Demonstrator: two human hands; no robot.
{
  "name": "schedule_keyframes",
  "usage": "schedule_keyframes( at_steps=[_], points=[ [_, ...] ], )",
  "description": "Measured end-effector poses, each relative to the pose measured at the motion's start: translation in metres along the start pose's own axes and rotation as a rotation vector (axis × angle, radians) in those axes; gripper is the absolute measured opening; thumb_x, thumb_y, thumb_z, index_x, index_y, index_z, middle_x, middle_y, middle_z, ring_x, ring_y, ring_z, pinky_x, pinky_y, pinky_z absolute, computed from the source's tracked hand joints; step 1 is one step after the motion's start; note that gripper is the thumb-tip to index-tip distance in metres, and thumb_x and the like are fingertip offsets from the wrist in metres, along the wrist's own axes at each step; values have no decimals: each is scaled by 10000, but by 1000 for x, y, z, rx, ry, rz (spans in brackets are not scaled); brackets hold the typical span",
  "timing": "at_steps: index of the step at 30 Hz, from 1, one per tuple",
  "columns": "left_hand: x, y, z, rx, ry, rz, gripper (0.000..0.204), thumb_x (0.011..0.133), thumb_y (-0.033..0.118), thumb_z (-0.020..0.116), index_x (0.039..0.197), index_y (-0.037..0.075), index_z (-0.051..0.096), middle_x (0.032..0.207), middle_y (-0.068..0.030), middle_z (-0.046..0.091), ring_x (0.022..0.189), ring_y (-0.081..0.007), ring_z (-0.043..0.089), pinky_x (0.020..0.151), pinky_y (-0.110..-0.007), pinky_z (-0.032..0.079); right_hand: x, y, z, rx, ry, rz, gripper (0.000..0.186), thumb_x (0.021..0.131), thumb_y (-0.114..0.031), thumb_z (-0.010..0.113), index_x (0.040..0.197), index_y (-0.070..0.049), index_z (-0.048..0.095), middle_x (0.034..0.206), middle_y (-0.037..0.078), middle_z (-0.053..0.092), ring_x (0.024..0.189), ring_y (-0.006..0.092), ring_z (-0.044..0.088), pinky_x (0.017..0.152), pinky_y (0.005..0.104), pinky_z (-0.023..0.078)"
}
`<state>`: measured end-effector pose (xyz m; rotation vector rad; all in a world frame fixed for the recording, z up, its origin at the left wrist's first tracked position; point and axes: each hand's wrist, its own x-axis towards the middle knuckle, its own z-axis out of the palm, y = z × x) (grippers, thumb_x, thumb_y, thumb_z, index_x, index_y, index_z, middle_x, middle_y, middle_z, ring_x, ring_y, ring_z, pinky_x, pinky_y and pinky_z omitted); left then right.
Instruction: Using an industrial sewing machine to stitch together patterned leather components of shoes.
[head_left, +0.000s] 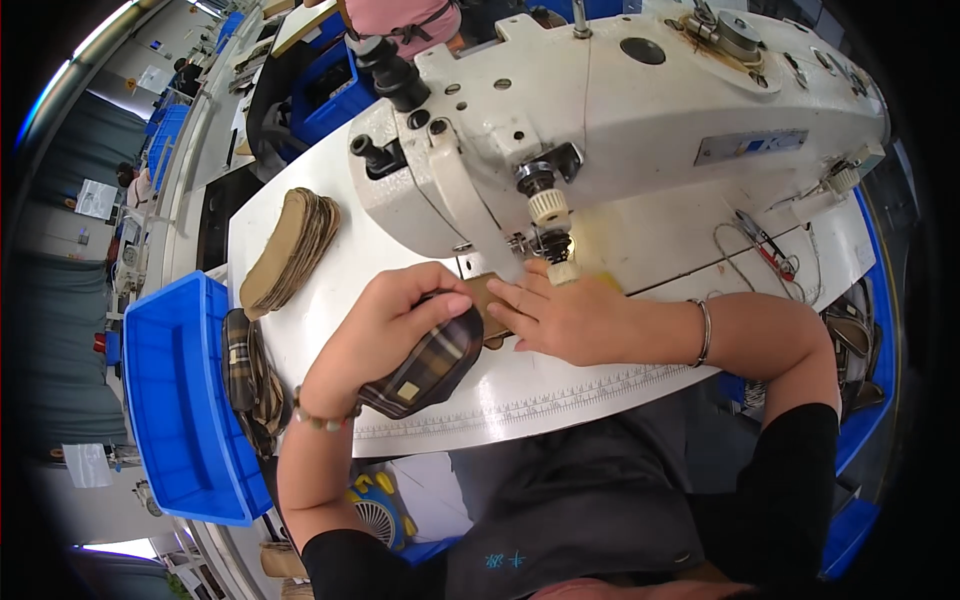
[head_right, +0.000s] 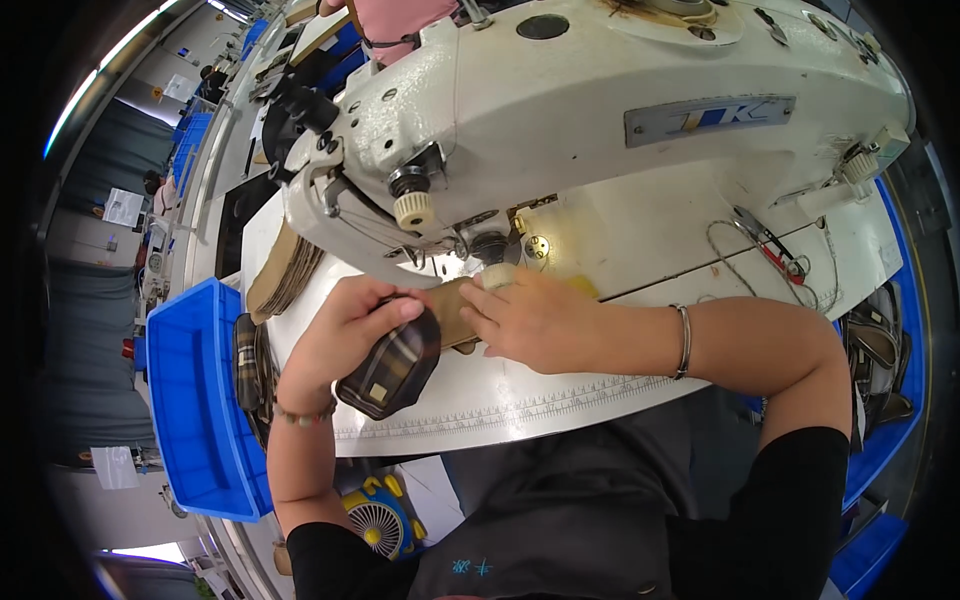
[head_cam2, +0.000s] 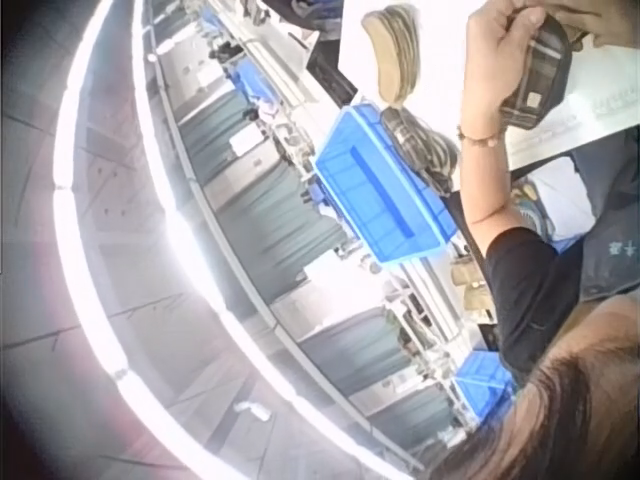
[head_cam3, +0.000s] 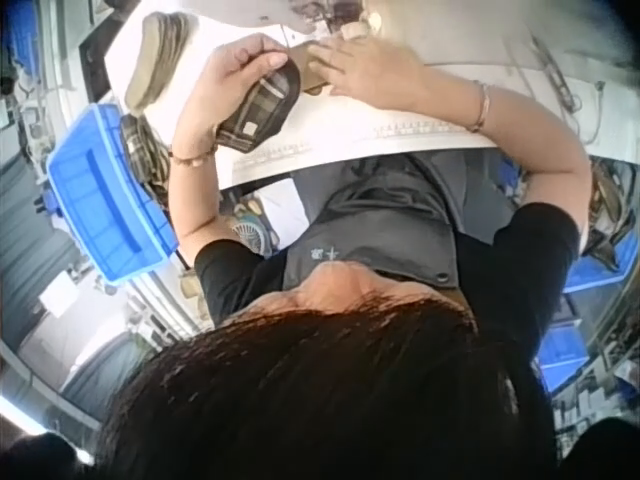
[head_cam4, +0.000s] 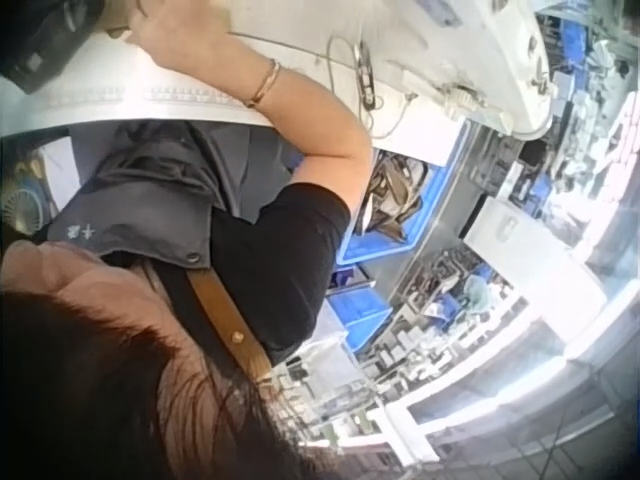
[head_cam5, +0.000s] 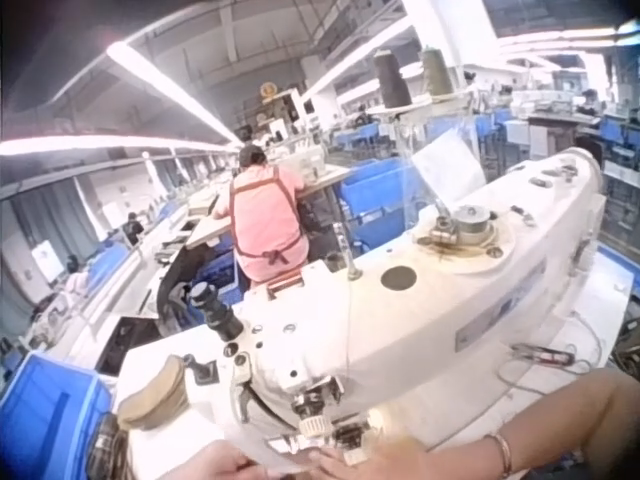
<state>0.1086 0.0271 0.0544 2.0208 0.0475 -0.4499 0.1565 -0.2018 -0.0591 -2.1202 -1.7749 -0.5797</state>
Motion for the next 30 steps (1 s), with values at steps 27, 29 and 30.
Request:
schedule_keyframes(
  at_steps=[27, 29, 30],
  points=[
    [74, -56, 10, -147, -56, 26, 288, 829, 243, 825, 1014, 45, 729, 914, -10, 717, 832, -96, 628, 779, -258, 504, 10, 21, -8, -63, 207, 18, 175, 677, -151, 645, 818, -48, 645, 629, -2, 497, 580, 165, 547, 530, 295, 430],
    [74, -56, 10, -119, -61, -5, 290, 832, 256, 822, 1011, 47, 729, 906, -9, 711, 824, -95, 626, 770, -260, 506, 12, 17, -3, -155, 246, -25, 217, 678, -150, 640, 852, -23, 660, 621, -13, 488, 553, 143, 533, 501, 277, 407],
    [74, -56, 10, -127, -59, 17, 293, 836, 267, 818, 1008, 47, 727, 908, -8, 709, 819, -96, 625, 768, -262, 505, 11, 15, -1, -245, 290, -68, 261, 678, -150, 635, 886, 3, 675, 613, -24, 480, 527, 120, 520, 471, 259, 384]
  ],
)
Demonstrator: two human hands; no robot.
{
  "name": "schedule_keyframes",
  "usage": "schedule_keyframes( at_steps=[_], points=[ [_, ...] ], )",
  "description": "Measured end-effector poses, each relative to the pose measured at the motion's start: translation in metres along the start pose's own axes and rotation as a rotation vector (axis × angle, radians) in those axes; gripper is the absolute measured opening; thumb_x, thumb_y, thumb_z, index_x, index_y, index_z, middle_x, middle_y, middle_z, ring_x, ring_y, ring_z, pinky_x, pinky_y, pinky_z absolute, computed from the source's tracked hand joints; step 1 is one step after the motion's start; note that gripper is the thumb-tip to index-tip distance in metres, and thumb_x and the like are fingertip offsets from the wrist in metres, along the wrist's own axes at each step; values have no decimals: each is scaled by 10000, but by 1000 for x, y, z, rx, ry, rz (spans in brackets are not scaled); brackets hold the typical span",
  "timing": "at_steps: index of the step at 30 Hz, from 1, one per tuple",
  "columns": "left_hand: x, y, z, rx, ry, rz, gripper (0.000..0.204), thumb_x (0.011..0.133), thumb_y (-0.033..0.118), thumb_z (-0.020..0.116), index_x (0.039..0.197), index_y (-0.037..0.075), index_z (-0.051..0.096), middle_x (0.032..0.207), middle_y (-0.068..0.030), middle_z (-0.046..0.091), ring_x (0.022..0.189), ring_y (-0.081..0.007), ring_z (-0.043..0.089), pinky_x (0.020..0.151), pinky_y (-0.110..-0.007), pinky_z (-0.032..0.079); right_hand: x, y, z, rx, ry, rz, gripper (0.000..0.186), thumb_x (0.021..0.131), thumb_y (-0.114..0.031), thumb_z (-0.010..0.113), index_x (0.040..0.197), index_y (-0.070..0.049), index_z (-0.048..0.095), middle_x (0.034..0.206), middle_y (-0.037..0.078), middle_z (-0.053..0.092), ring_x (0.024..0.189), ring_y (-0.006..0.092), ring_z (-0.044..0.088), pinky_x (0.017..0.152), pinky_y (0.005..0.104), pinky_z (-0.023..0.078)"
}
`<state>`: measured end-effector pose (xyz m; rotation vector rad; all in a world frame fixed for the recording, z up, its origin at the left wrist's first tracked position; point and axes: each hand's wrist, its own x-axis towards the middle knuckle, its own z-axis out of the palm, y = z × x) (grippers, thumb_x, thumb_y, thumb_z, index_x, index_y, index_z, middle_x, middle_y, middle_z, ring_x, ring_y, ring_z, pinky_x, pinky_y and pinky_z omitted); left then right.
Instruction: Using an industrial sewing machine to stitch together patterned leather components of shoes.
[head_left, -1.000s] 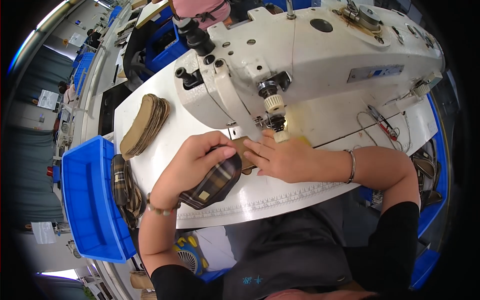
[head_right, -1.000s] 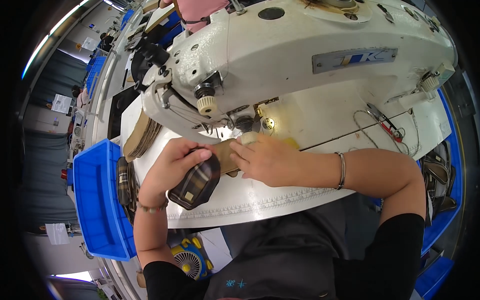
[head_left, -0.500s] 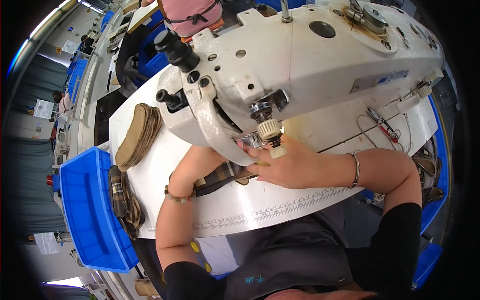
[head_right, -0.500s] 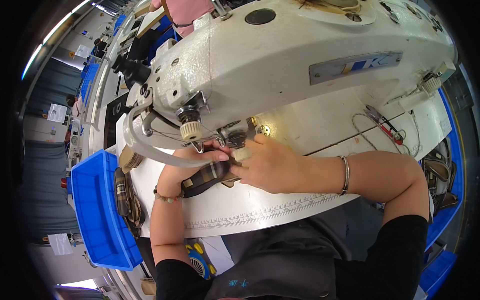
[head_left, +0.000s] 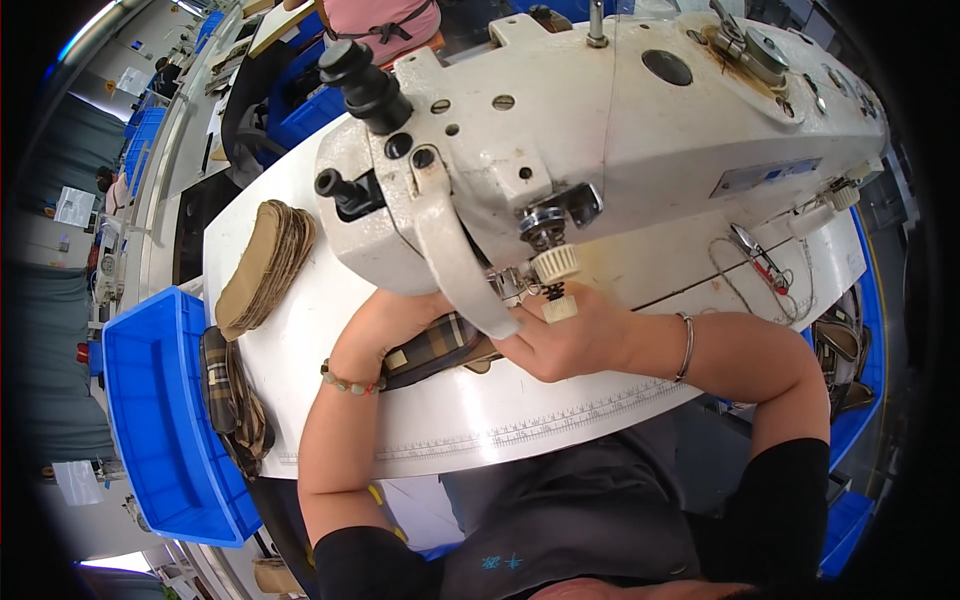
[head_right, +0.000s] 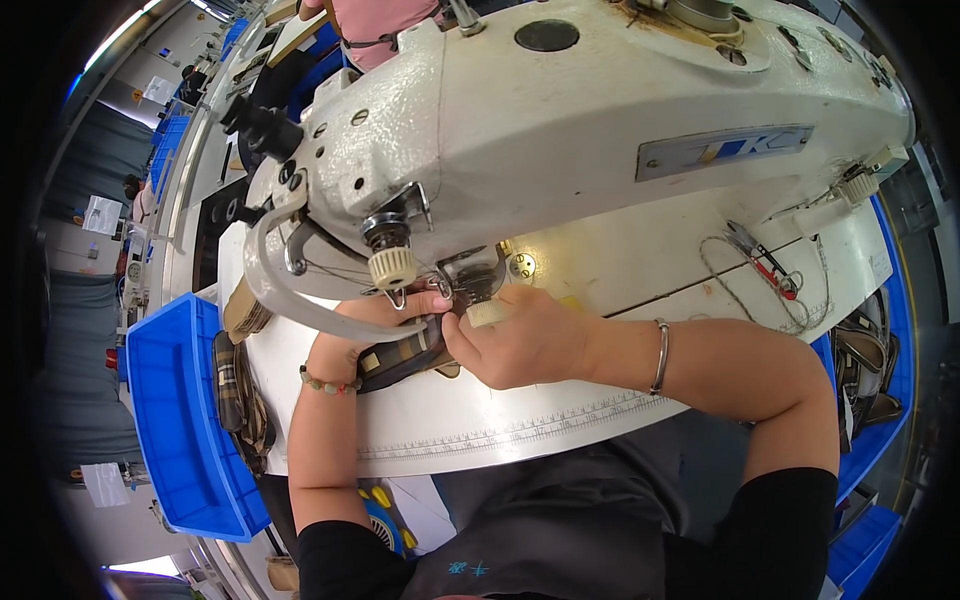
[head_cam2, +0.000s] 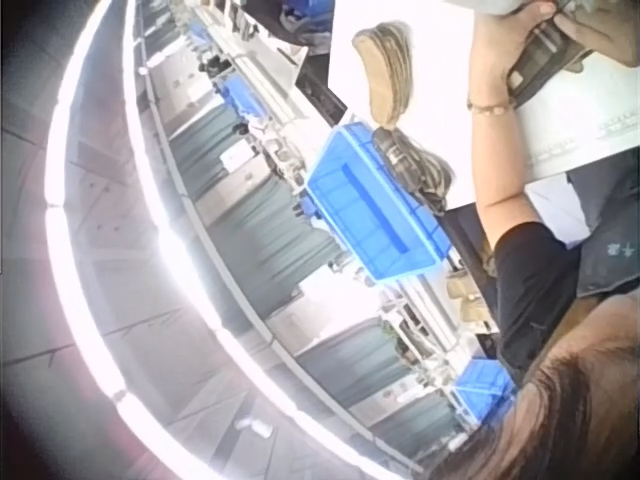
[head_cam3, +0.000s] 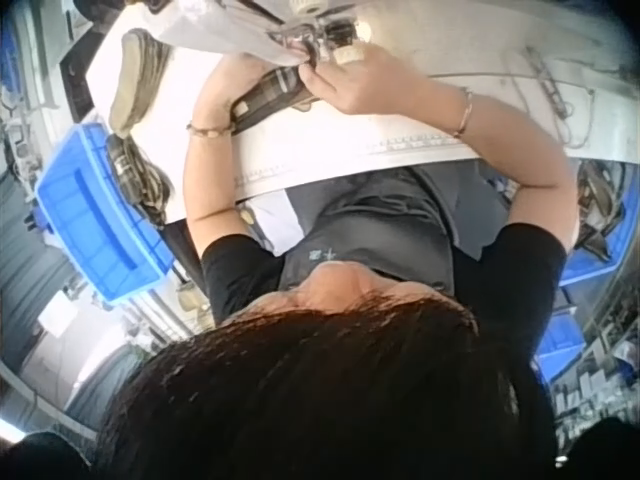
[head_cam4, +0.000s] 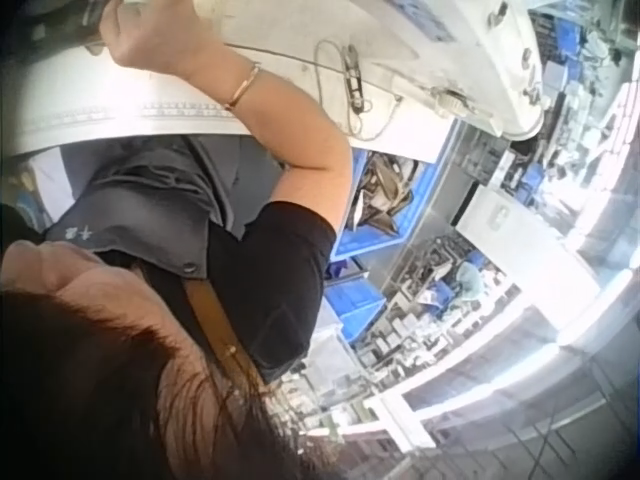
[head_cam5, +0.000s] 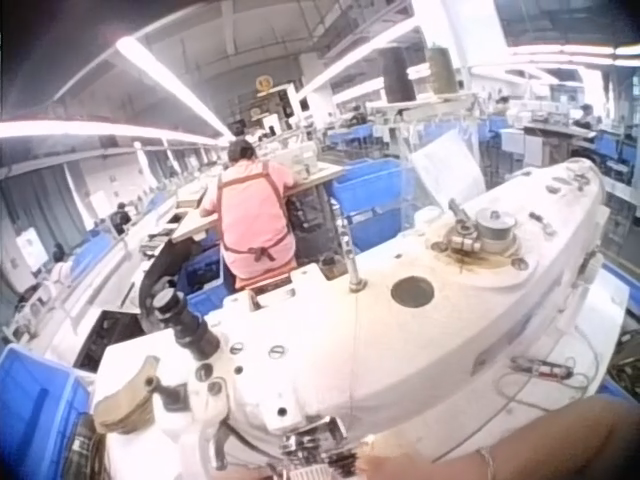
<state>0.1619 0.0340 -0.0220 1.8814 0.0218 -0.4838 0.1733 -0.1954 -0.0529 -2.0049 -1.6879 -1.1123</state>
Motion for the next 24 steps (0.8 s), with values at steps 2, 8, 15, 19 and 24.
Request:
schedule_keyframes(
  at_steps=[2, 8, 15, 19, 24],
  points=[
    [-1, 1, 2, -9, -3, 26, 297, 840, 277, 815, 1005, 47, 724, 909, -7, 707, 815, -97, 623, 765, -263, 504, -4, -4, 2, 7, -6, -3, 279, 685, -151, 628, 906, 12, 680, 605, -29, 474, 521, 109, 516, 468, 255, 376],
    [-9, 16, 12, 230, 38, 187, 341, 862, 326, 792, 1029, 42, 708, 889, -9, 702, 816, -106, 620, 765, -273, 497, -8, -2, 8, 131, -34, -15, 266, 697, -122, 629, 904, 39, 675, 582, -30, 465, 477, 106, 498, 437, 279, 364],
    [-24, 32, 15, 664, 91, 277, 235, 904, 238, 703, 1027, 38, 690, 882, -146, 709, 782, -280, 685, 722, -339, 519, -11, -7, 3, 199, -150, 17, 166, 703, -111, 642, 811, 15, 646, 598, 6, 502, 488, 141, 561, 426, 307, 415],
    [-26, 20, 18, 728, 170, 261, 166, 896, 163, 687, 1019, 52, 688, 856, -156, 705, 758, -332, 687, 683, -371, 525, -9, -8, 2, 196, -139, 12, 146, 701, -112, 644, 791, 3, 643, 602, 9, 498, 485, 138, 558, 413, 304, 406],
    [-24, 19, 21, 769, 190, 253, 159, 892, 154, 695, 1012, 51, 682, 874, -141, 711, 784, -327, 693, 700, -364, 528, -9, -8, 0, 222, -149, 27, 112, 696, -111, 644, 748, -13, 627, 604, 20, 489, 479, 135, 540, 396, 296, 391]
  ],
)
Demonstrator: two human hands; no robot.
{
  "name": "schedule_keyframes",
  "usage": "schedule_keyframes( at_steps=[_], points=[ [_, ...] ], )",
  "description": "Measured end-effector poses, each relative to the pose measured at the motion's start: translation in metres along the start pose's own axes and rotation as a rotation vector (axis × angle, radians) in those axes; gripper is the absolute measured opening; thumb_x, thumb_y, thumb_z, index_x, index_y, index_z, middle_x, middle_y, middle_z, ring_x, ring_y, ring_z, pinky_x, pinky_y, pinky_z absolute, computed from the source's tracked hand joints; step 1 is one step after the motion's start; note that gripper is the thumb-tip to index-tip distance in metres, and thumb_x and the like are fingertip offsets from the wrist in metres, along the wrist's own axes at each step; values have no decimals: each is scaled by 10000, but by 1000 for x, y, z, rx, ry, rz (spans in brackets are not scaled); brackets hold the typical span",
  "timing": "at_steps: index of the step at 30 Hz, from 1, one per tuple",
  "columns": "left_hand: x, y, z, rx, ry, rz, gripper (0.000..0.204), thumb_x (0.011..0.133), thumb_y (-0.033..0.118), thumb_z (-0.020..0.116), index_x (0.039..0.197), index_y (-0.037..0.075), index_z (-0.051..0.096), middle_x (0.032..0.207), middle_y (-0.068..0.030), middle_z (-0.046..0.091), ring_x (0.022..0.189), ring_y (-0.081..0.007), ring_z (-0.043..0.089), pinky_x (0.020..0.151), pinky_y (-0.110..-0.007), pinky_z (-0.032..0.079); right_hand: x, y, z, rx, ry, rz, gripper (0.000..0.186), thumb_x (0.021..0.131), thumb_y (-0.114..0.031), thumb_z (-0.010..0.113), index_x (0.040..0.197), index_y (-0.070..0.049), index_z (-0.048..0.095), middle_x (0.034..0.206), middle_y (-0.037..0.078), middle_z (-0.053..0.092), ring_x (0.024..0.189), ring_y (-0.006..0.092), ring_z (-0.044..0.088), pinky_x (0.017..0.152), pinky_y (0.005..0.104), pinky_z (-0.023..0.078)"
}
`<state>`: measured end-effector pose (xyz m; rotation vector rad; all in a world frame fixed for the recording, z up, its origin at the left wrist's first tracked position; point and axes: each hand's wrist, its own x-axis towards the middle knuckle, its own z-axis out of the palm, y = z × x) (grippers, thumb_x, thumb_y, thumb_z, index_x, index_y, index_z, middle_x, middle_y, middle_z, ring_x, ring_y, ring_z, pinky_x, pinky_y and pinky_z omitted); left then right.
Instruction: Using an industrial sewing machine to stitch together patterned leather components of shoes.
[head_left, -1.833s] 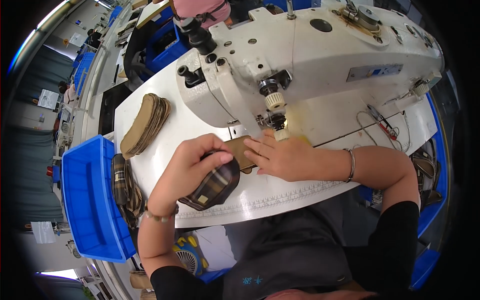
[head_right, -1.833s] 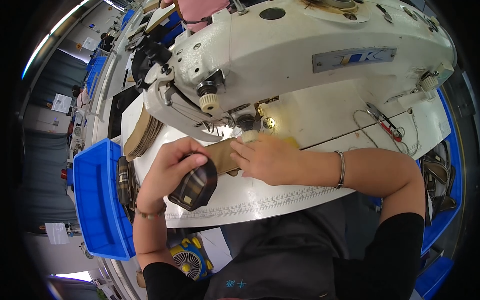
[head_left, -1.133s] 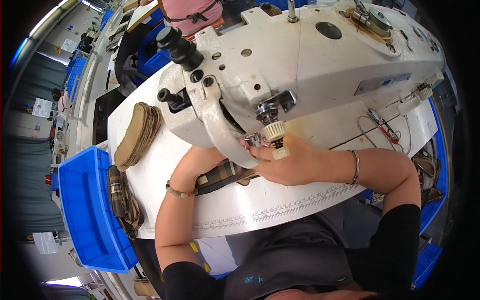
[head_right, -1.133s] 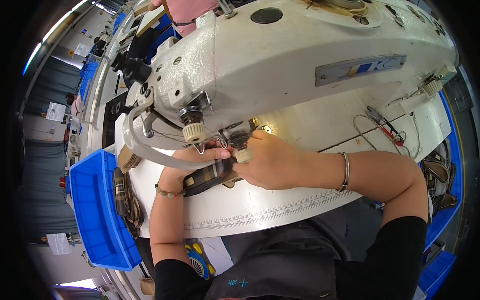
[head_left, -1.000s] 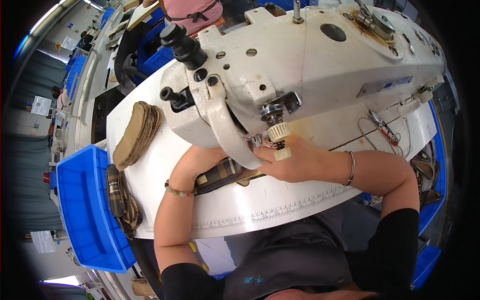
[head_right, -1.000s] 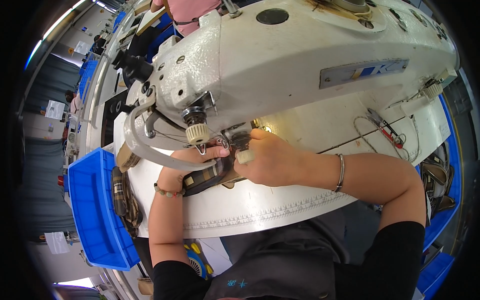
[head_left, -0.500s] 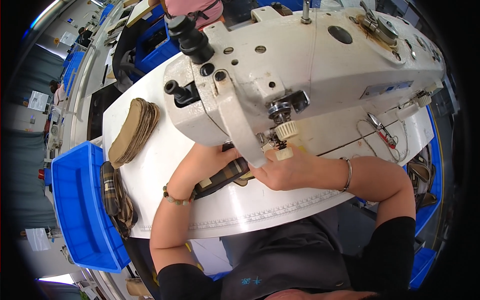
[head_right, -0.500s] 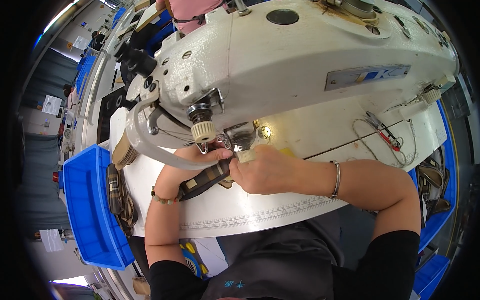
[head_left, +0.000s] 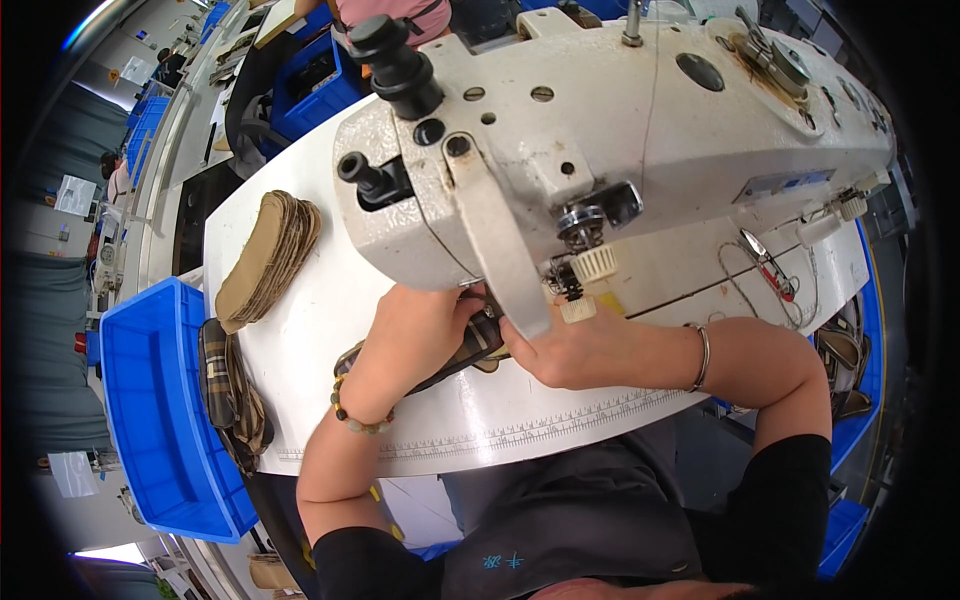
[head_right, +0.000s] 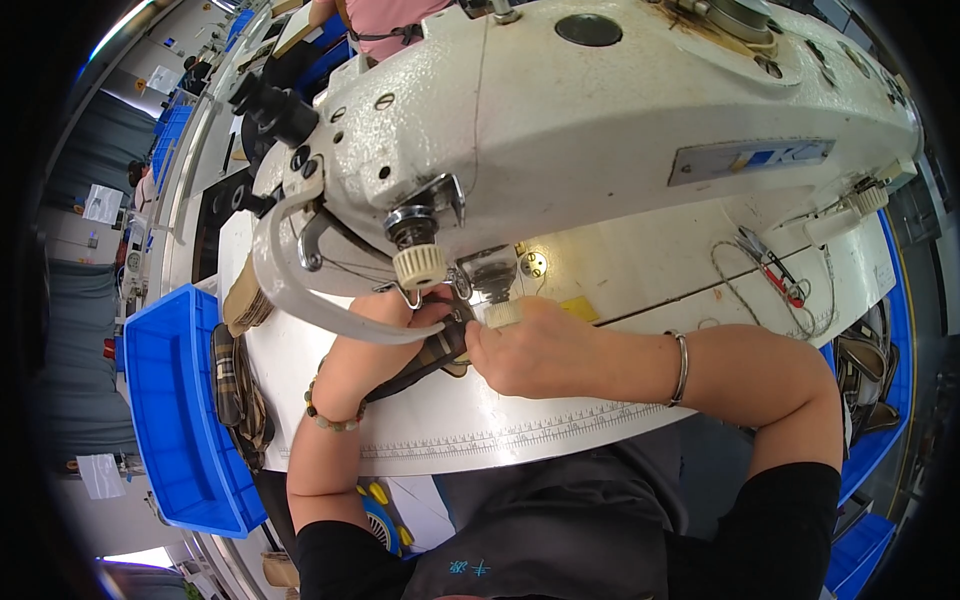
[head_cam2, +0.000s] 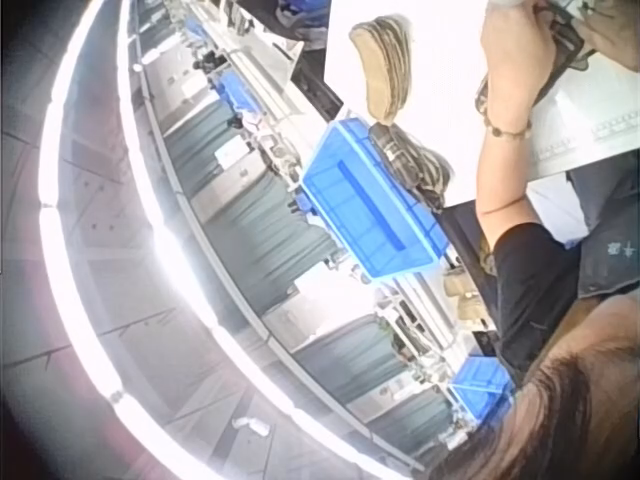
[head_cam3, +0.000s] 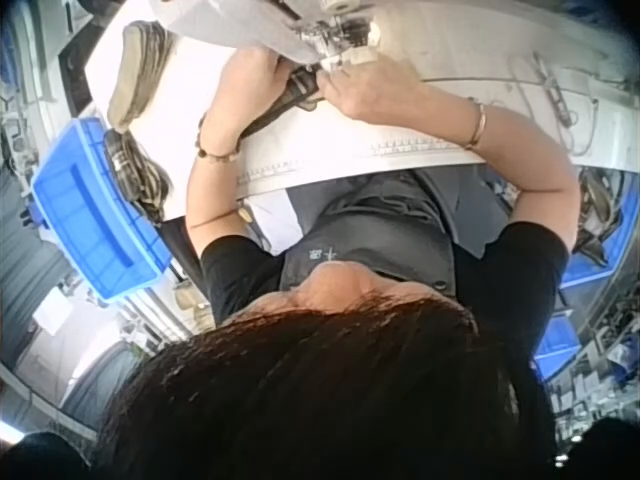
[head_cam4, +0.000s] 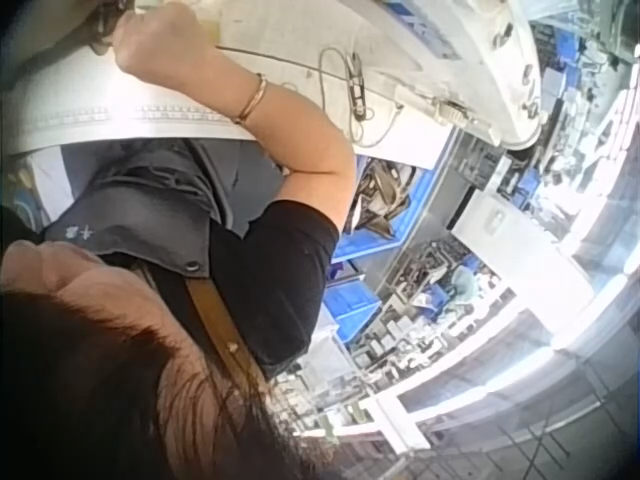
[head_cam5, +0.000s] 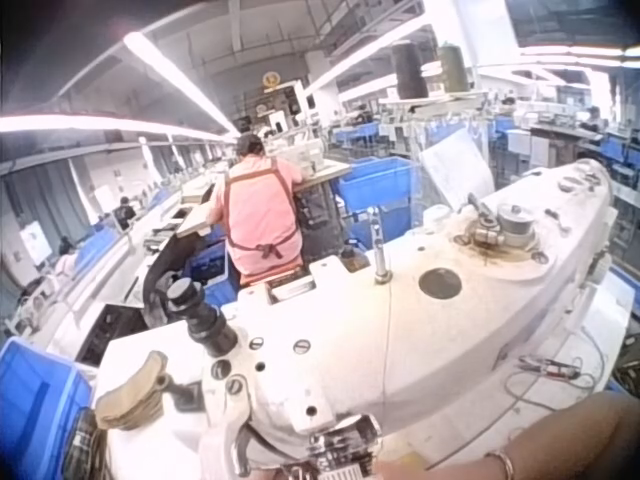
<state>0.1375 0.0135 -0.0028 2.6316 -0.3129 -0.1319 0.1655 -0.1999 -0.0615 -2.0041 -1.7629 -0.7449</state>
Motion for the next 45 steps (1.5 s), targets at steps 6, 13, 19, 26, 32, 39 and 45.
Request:
schedule_keyframes(
  at_steps=[6, 13, 19, 26, 32, 39, 45],
  points=[
    [2, -3, -7, -215, -61, 48, 155, 887, 183, 713, 1002, 79, 696, 874, -109, 713, 767, -275, 686, 710, -342, 528, -2, -9, -1, -56, 0, -20, 99, 689, -111, 641, 686, -26, 590, 568, 2, 459, 462, 129, 499, 384, 282, 373],
    [-3, 1, 3, -74, 33, 56, 164, 885, 209, 721, 1012, 105, 712, 850, -94, 713, 746, -261, 686, 693, -346, 529, -4, -7, -6, 23, -3, -3, 214, 708, -129, 648, 851, 30, 664, 587, -2, 509, 501, 115, 532, 430, 282, 391],
    [2, -2, 3, -4, 116, 101, 225, 898, 270, 707, 1066, 121, 717, 863, -134, 719, 767, -313, 702, 682, -379, 536, -4, -2, -7, -1, 43, -10, 260, 745, -138, 644, 928, 44, 678, 630, 9, 562, 516, 112, 563, 449, 284, 388],
    [4, 2, 3, -37, 83, 54, 256, 807, 71, 702, 1056, 17, 677, 935, -208, 685, 885, -421, 642, 770, -458, 514, -4, -1, -8, 40, -27, 39, 270, 742, -118, 643, 949, 53, 671, 615, 20, 541, 466, 124, 539, 449, 296, 379],
    [4, 3, 4, -30, 85, 38, 245, 798, 76, 702, 1036, 19, 686, 931, -205, 688, 884, -414, 648, 768, -456, 519, -5, 0, -4, 58, -50, 62, 303, 739, -131, 646, 967, 68, 668, 579, 5, 526, 456, 135, 534, 453, 303, 391],
    [4, 1, 7, -7, 125, 62, 236, 798, 84, 704, 1027, 30, 690, 937, -195, 691, 879, -411, 649, 758, -456, 521, -7, 1, 0, 50, -29, 50, 345, 727, -143, 641, 995, 71, 677, 538, -20, 498, 436, 141, 516, 454, 315, 394],
    [4, 3, 6, 15, 139, 53, 239, 802, 96, 710, 1034, 40, 692, 936, -187, 692, 868, -407, 651, 744, -458, 523, -7, 1, 0, 44, -21, 64, 347, 714, -141, 640, 989, 66, 686, 514, -33, 476, 421, 140, 495, 453, 311, 391]
  ],
)
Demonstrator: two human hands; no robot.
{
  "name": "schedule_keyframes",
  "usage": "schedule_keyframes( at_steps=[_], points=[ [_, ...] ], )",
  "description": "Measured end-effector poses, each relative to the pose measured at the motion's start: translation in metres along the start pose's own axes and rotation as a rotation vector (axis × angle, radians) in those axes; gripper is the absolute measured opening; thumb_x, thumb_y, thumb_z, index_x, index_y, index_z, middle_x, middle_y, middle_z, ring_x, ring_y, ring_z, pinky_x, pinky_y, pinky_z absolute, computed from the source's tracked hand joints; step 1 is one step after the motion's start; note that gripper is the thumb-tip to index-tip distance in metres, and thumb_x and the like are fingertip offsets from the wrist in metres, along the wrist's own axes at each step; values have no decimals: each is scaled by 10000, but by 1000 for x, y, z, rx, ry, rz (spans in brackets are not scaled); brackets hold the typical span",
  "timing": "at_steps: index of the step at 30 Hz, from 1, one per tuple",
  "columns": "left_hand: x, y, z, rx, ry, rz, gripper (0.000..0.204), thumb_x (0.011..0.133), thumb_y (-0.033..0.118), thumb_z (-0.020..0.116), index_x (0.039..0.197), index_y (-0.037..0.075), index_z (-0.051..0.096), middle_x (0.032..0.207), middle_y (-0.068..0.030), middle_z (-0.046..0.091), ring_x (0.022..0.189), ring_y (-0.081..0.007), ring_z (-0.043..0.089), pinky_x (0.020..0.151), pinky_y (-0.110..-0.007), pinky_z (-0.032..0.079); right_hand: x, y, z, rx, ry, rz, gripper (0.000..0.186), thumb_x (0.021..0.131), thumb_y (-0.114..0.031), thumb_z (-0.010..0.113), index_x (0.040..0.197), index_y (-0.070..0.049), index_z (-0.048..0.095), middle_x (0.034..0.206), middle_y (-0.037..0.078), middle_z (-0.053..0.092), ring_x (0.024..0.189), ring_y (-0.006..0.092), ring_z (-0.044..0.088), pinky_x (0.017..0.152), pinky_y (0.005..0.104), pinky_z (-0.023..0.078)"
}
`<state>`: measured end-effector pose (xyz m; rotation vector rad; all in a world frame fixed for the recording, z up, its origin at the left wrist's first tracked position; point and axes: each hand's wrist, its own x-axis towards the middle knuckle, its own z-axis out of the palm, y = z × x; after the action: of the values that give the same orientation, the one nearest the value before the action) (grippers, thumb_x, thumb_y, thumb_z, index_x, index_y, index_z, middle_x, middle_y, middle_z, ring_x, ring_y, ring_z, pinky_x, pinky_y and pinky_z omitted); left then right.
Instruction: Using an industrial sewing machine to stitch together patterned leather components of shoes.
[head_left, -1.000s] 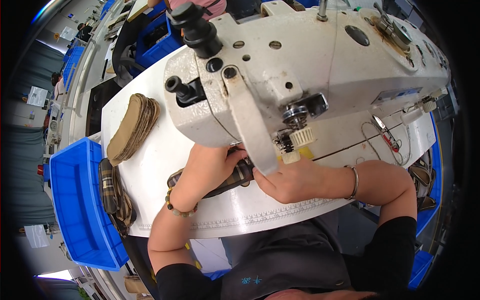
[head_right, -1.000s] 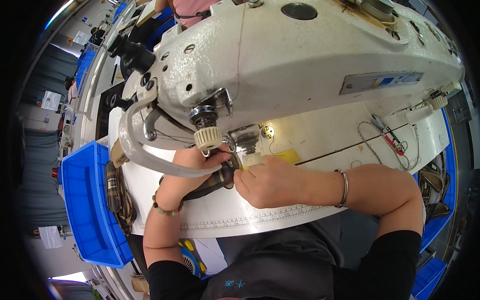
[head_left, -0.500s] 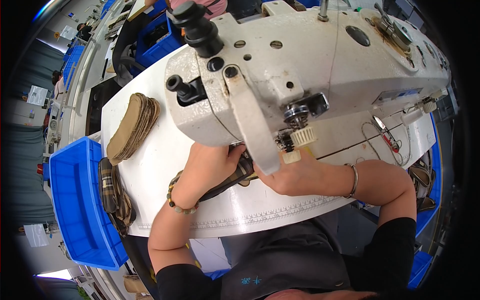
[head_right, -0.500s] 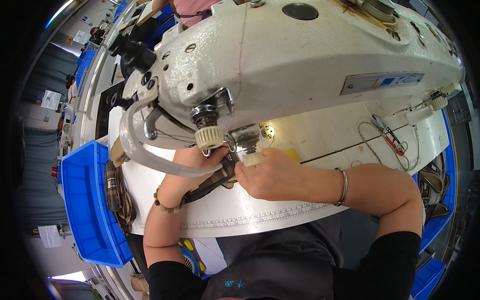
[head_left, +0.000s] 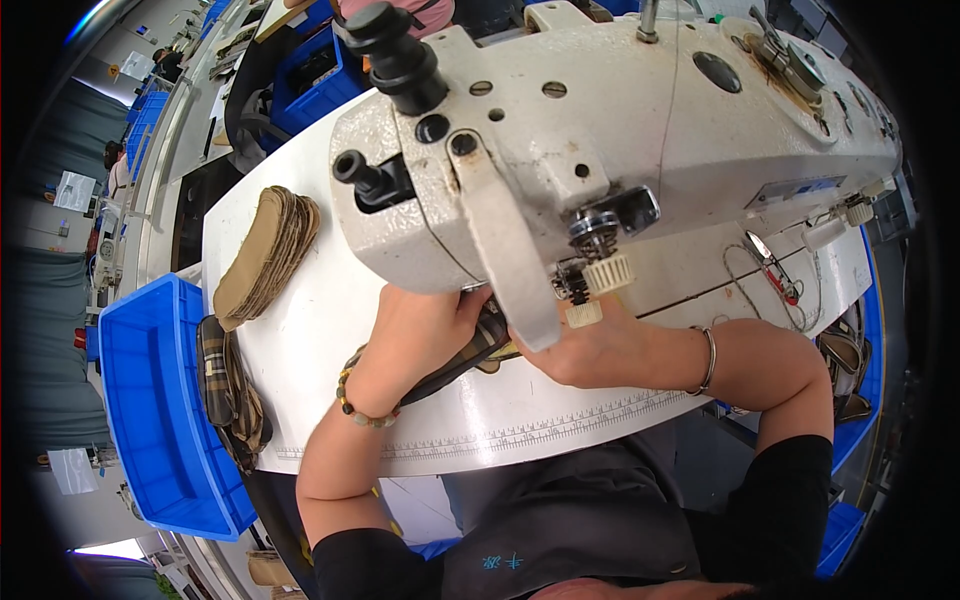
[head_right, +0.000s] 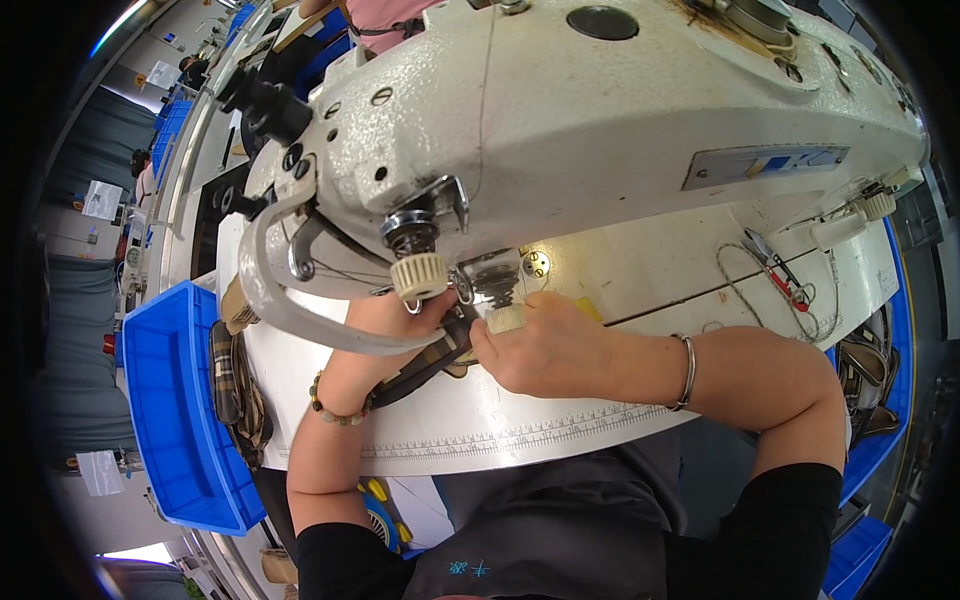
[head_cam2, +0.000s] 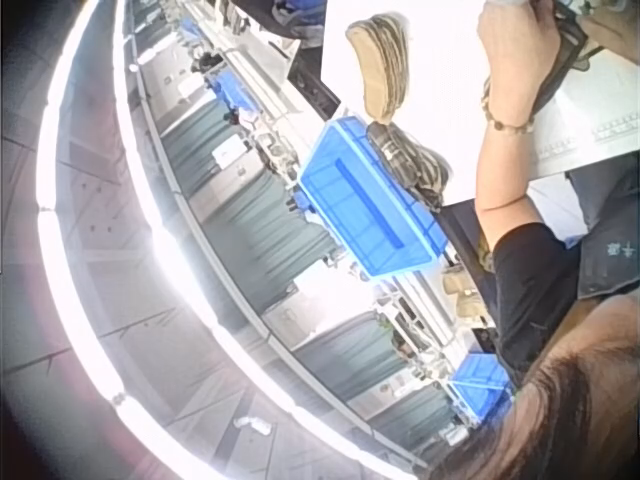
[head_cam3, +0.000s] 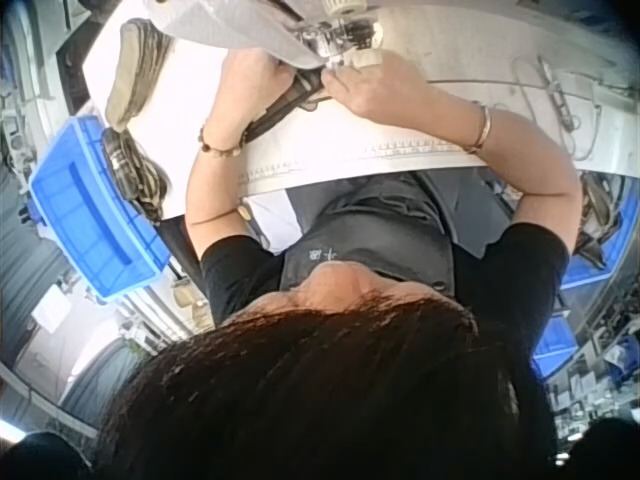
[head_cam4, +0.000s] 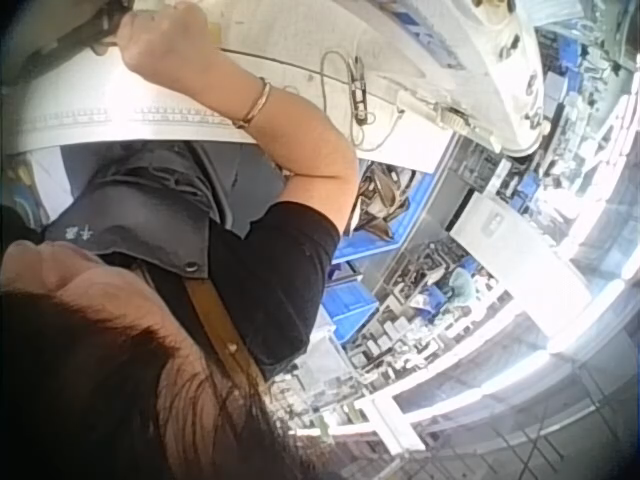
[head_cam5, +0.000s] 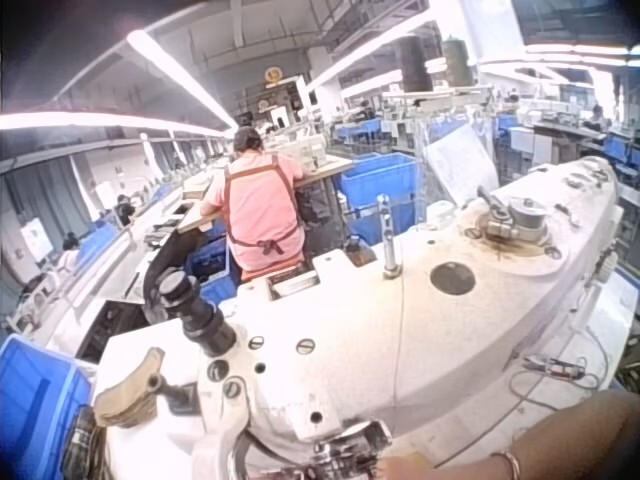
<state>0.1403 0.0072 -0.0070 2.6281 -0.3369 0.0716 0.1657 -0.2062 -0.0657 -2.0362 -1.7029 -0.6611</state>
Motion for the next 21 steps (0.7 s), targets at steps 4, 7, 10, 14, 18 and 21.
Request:
schedule_keyframes(
  at_steps=[4, 7, 10, 14, 18, 21],
  points=[
    [1, 1, 0, 23, -32, -29, 245, 804, 103, 712, 1041, 47, 692, 926, -181, 692, 861, -402, 653, 735, -460, 522, -1, 1, 1, -1, -8, -2, 350, 710, -138, 640, 989, 68, 685, 528, -23, 501, 432, 145, 513, 456, 314, 400],
    [1, 1, 1, 47, 1, 0, 247, 804, 104, 712, 1044, 49, 690, 925, -180, 692, 859, -401, 654, 729, -461, 523, 0, 1, 2, 19, 24, 9, 352, 706, -135, 640, 987, 72, 683, 549, -7, 535, 446, 153, 537, 464, 319, 416],
    [0, -5, 4, 89, 30, 45, 225, 885, 259, 704, 1023, 81, 714, 844, -146, 712, 755, -330, 692, 664, -400, 533, 1, 1, 0, 4, -3, 4, 353, 700, -134, 647, 982, 74, 681, 567, 12, 561, 464, 166, 558, 460, 319, 424],
    [-1, -4, 5, 97, 38, 33, 207, 872, 246, 709, 1001, 84, 724, 834, -139, 713, 744, -327, 691, 658, -397, 534, 0, 0, 4, 16, -25, 39, 381, 701, -132, 655, 1016, 79, 687, 548, 17, 552, 435, 175, 540, 414, 321, 399],
    [-2, -1, 7, 96, 33, -49, 189, 833, 221, 743, 955, 78, 733, 827, -129, 718, 738, -319, 692, 657, -393, 533, 1, -8, -4, 14, -156, 97, 432, 713, -127, 654, 1088, 84, 690, 519, -2, 515, 399, 165, 506, 381, 324, 368],
    [-2, -2, 10, 91, 62, -68, 201, 815, 217, 761, 951, 72, 734, 823, -127, 719, 731, -316, 693, 654, -392, 533, 3, -8, -10, -7, -157, 75, 435, 719, -124, 650, 1098, 86, 692, 504, -22, 476, 388, 150, 480, 376, 322, 353]
  ],
)
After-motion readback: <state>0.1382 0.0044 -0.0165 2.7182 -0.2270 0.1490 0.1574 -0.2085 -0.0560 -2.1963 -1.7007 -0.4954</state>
